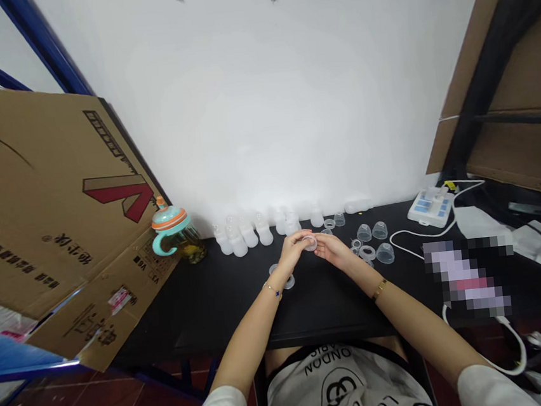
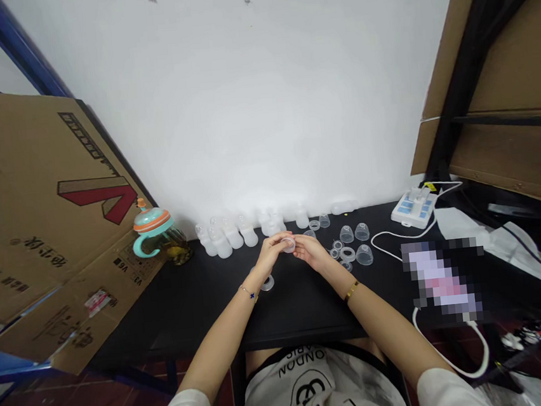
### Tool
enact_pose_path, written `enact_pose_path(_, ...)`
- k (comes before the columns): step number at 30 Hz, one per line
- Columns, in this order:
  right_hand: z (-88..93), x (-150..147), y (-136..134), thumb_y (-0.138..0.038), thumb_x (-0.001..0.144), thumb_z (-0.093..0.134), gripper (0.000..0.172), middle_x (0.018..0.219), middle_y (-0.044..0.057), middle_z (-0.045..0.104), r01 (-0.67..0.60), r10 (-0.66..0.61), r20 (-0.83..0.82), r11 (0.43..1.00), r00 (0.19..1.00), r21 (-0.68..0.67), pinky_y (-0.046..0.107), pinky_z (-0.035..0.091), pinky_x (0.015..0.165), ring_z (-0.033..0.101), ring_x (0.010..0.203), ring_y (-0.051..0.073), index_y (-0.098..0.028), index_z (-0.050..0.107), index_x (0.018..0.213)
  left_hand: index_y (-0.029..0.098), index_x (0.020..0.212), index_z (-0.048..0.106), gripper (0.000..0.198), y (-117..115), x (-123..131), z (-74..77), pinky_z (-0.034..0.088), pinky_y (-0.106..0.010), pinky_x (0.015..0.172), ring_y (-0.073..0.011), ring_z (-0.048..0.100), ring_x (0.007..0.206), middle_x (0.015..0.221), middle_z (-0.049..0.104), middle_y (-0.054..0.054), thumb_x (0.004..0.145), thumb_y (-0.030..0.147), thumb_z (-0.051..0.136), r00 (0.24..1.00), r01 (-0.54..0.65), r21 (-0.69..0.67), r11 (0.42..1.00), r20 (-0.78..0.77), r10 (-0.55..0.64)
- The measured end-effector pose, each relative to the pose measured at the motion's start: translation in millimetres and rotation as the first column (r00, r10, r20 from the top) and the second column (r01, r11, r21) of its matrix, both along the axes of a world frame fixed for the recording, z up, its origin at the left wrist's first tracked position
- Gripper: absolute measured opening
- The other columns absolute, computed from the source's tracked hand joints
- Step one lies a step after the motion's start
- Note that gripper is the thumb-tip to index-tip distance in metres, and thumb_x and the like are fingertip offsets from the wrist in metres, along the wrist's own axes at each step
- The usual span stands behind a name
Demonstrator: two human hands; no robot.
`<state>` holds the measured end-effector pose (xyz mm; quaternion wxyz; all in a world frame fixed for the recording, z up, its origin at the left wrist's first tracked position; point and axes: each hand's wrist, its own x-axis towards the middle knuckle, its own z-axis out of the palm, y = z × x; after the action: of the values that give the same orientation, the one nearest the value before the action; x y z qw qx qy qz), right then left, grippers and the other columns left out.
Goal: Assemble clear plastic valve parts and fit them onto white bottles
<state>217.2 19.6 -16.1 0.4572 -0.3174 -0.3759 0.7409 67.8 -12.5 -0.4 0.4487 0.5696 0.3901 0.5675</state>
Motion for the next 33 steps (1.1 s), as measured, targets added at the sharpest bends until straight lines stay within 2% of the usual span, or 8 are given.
enact_pose_path(14,-2.2,-1.6,-2.2,-0.011,0.084,0.069,0.006,0.07,0.003,0.073,0.072,-0.072,-0.002,0.997,0.997,0.019,0.019,0.051,0.054,0.064,0.059,0.011,-0.016,0.073,0.085,0.019,0.089,0.082,0.019,0.4,-1.0,0.7,0.048,-0.037,0.095,-0.0266,0.062,0.11,0.124,0.068,-0.011,0.072,0.025,0.077,0.996,0.015,0.051,0.999,-0.084,-0.011)
enact_pose_path(25,-2.2,-2.1,-2.2,-0.012,0.083,0.07,0.006,0.068,0.003,0.071,0.092,-0.094,0.031,0.995,0.995,0.041,0.017,0.049,0.049,0.062,0.055,0.01,-0.015,0.074,0.085,0.019,0.085,0.081,0.015,-4.8,0.2,8.9,0.048,-0.036,0.091,-0.0238,0.064,0.099,0.107,0.074,-0.008,0.073,0.029,0.077,0.986,0.021,0.131,0.991,-0.165,0.001)
enact_pose_path(33,-2.9,-2.8,-1.6,-0.015,0.08,0.072,0.003,0.065,0.003,0.071,0.117,-0.118,0.038,0.993,0.992,0.032,0.019,0.048,0.047,0.06,0.053,0.011,-0.016,0.074,0.082,0.019,0.089,0.081,0.02,-3.6,-0.6,6.3,0.049,-0.036,0.093,-0.0256,0.064,0.105,0.113,0.072,-0.01,0.076,0.035,0.078,0.992,0.005,0.115,0.993,-0.124,0.009)
